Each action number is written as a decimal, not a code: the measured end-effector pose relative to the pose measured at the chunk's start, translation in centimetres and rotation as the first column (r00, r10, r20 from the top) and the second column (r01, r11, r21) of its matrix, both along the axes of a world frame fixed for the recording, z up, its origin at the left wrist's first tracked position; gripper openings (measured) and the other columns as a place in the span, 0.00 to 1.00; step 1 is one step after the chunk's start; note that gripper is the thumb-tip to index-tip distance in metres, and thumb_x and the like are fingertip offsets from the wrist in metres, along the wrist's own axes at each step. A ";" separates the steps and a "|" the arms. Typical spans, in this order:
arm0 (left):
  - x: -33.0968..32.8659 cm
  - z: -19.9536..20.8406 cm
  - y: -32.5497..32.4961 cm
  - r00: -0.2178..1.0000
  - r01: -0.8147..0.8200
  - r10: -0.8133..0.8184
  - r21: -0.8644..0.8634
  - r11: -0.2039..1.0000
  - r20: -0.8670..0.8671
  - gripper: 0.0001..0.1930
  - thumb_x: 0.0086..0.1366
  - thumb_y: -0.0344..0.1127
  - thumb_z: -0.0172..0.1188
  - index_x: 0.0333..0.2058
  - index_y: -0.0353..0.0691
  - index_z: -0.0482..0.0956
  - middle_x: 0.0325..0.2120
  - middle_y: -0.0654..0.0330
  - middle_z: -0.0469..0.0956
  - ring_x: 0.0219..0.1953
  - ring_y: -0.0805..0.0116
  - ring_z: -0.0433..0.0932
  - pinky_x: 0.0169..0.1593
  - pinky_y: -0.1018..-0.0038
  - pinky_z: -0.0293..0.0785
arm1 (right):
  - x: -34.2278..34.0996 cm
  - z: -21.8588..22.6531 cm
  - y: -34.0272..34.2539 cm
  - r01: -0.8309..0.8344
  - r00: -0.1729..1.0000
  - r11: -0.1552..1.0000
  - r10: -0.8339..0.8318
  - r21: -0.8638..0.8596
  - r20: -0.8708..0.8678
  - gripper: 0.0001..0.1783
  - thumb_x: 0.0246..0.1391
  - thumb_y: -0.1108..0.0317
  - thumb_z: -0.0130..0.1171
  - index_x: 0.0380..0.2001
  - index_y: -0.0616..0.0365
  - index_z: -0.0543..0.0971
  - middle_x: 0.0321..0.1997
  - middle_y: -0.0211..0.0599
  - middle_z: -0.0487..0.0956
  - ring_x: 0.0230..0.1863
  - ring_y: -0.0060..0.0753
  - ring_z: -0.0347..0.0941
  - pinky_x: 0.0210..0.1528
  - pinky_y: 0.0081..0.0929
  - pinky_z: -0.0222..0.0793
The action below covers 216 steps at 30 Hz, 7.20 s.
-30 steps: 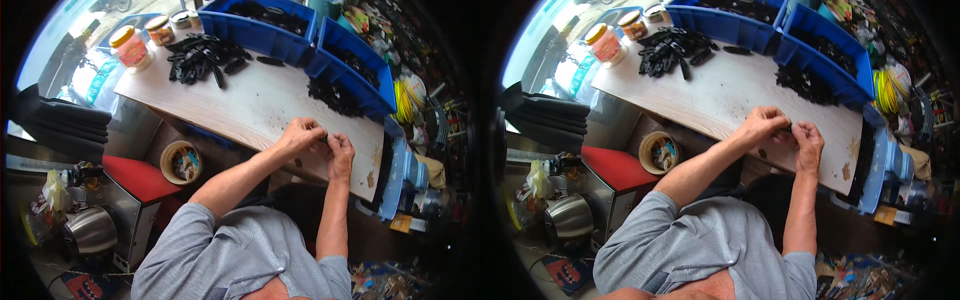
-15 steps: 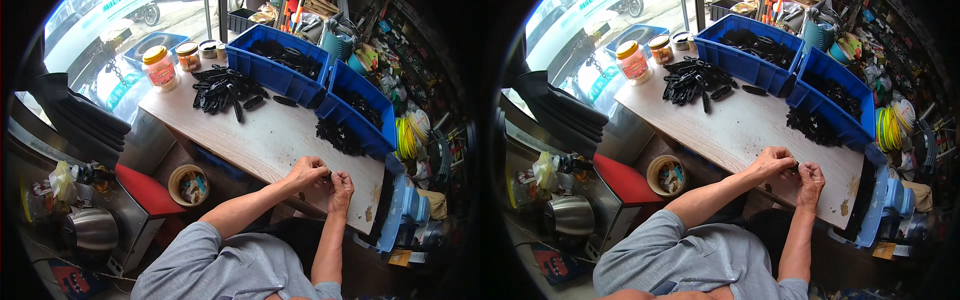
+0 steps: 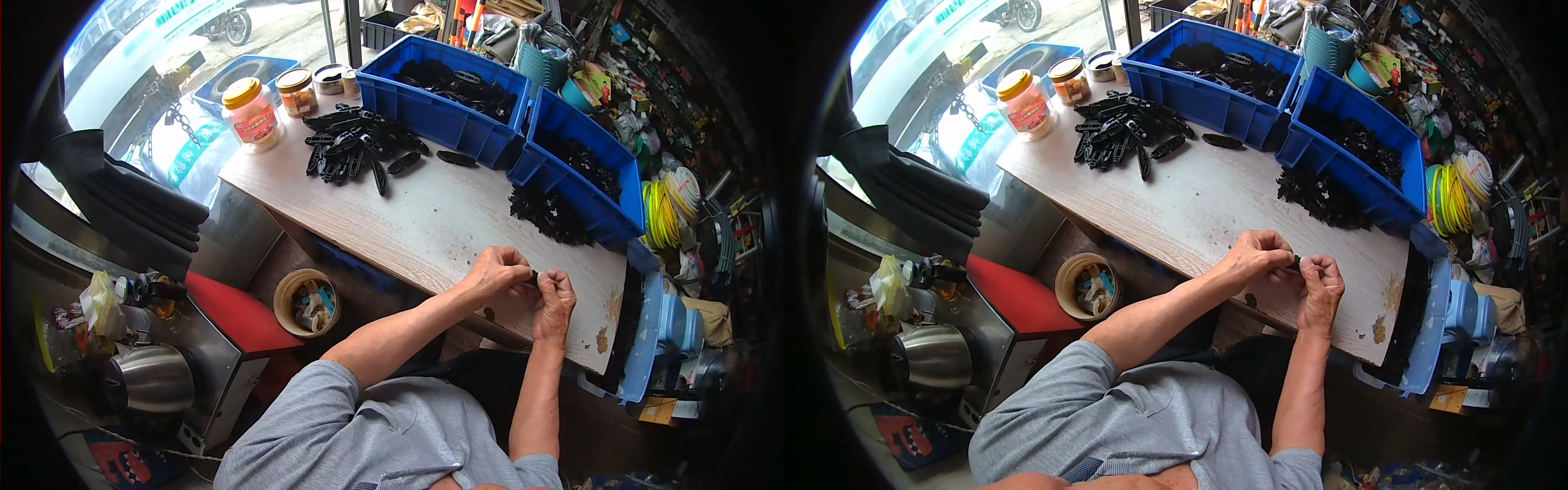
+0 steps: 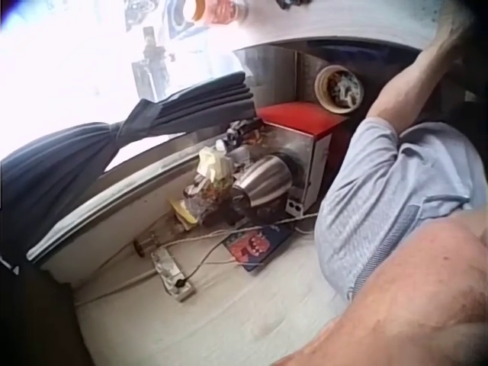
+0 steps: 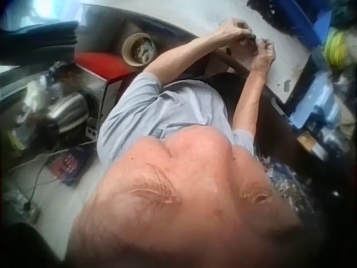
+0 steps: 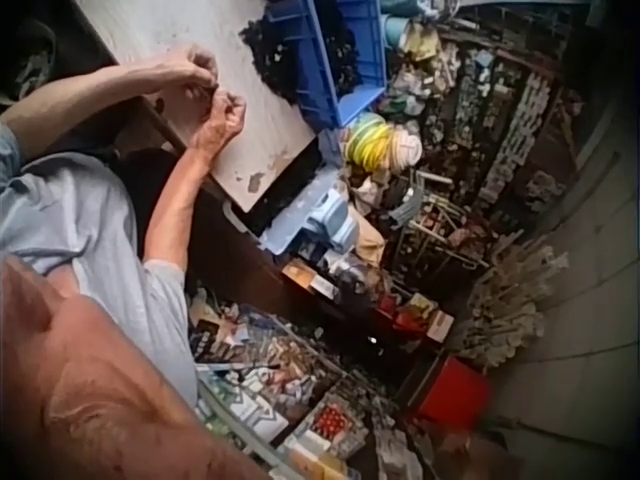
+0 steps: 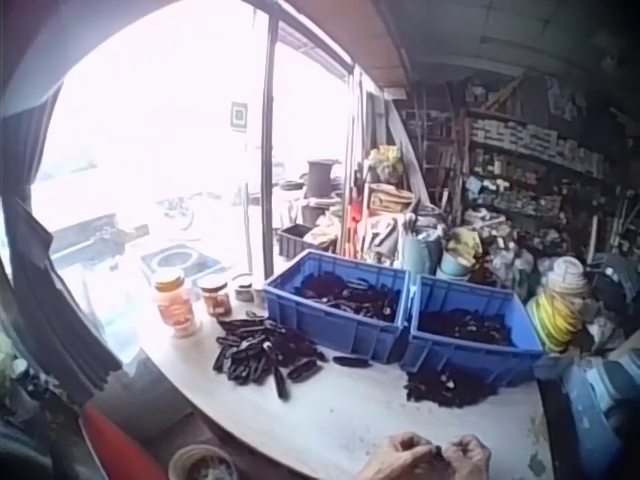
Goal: Assembling small black plastic components by hand at a workbench.
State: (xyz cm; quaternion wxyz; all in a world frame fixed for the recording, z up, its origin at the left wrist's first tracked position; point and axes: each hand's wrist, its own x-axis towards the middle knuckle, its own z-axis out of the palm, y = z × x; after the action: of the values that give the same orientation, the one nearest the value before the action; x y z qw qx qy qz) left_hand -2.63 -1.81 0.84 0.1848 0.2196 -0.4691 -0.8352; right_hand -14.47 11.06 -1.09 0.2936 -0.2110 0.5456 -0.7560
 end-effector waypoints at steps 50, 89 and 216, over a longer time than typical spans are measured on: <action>2.7 -1.2 -9.8 0.934 0.121 0.354 -0.970 -0.209 0.040 0.10 0.62 0.38 0.62 0.40 0.43 0.80 0.34 0.57 0.75 0.40 0.56 0.74 0.44 0.61 0.71 | -13.3 4.7 -3.6 0.390 0.884 0.660 -0.074 0.642 -0.462 0.16 0.51 0.68 0.64 0.45 0.54 0.82 0.28 0.35 0.80 0.12 0.24 0.67 0.12 0.24 0.65; 2.5 -1.8 -10.4 0.920 0.086 0.393 -0.976 -0.200 0.000 0.11 0.59 0.40 0.65 0.37 0.41 0.80 0.31 0.56 0.76 0.38 0.54 0.75 0.42 0.62 0.73 | -12.8 3.2 -1.2 0.431 0.884 0.636 -0.157 0.640 -0.440 0.11 0.50 0.66 0.64 0.35 0.61 0.79 0.23 0.33 0.74 0.14 0.26 0.69 0.14 0.25 0.70; 7.1 -2.5 -18.6 0.519 0.464 0.855 -0.843 -0.273 0.008 0.15 0.57 0.33 0.58 0.44 0.50 0.79 0.38 0.62 0.81 0.44 0.58 0.77 0.44 0.58 0.68 | -7.0 5.2 5.4 0.571 0.774 0.772 -0.620 0.280 0.132 0.26 0.54 0.47 0.64 0.39 0.60 0.73 0.10 0.33 0.61 0.17 0.39 0.69 0.34 0.55 0.79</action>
State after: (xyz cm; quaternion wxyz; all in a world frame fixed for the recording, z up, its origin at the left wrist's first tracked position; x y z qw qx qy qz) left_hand 4.43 -20.36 -1.63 0.2371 0.4211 -0.8634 0.1448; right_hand -21.46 16.44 4.15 0.1170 0.0918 0.6305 -0.7618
